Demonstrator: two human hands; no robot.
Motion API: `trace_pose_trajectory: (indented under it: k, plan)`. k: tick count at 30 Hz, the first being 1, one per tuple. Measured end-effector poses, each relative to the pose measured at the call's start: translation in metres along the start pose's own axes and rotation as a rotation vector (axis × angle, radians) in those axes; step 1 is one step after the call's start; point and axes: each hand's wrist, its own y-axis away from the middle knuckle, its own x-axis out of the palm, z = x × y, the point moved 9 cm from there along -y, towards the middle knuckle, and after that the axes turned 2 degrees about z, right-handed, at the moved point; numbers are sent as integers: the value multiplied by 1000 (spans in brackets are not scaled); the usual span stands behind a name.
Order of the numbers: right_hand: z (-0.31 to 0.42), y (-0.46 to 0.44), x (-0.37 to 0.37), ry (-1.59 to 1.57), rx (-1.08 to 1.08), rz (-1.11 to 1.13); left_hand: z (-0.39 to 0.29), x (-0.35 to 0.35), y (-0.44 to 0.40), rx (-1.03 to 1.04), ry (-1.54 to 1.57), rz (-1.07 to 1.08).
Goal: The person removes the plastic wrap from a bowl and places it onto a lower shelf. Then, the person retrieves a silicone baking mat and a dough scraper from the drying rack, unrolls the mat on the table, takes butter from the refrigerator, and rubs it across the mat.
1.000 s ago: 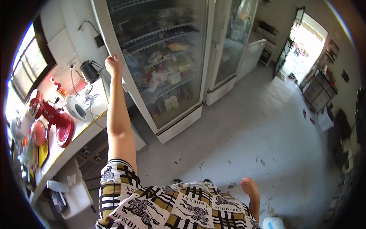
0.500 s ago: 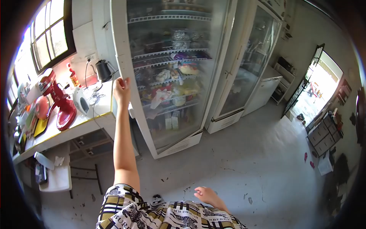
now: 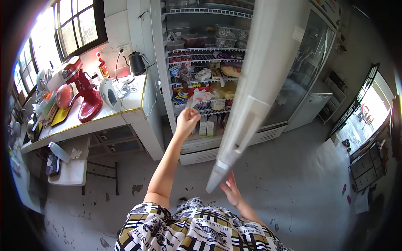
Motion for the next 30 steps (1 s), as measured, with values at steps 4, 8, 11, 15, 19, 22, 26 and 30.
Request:
trace_pose_trajectory:
  k: [4, 8, 11, 15, 19, 22, 26, 30]
  plan:
    - [-44, 16, -44, 360, -93, -285, 40, 24, -36, 72, -340, 69]
    - [4, 56, -88, 82, 214, -367, 61, 44, -101, 149, -423, 62]
    - [-10, 69, -124, -150, 162, -623, 72, 60, -171, 344, -523, 18]
    - [-47, 90, -177, -151, 4, -1072, 77, 75, -242, 191, -665, -16]
    - [-96, 120, -228, -36, 126, -1389, 117, 97, -283, -4, -830, 192]
    - [-75, 113, -235, -5, 189, -1394, 139, 106, -291, -143, -899, 311]
    - [-68, 116, -241, -62, 299, -1480, 115, 108, -281, -129, -761, 484]
    - [-84, 117, -249, -147, 248, -1480, 128, 100, -279, -159, -784, 302]
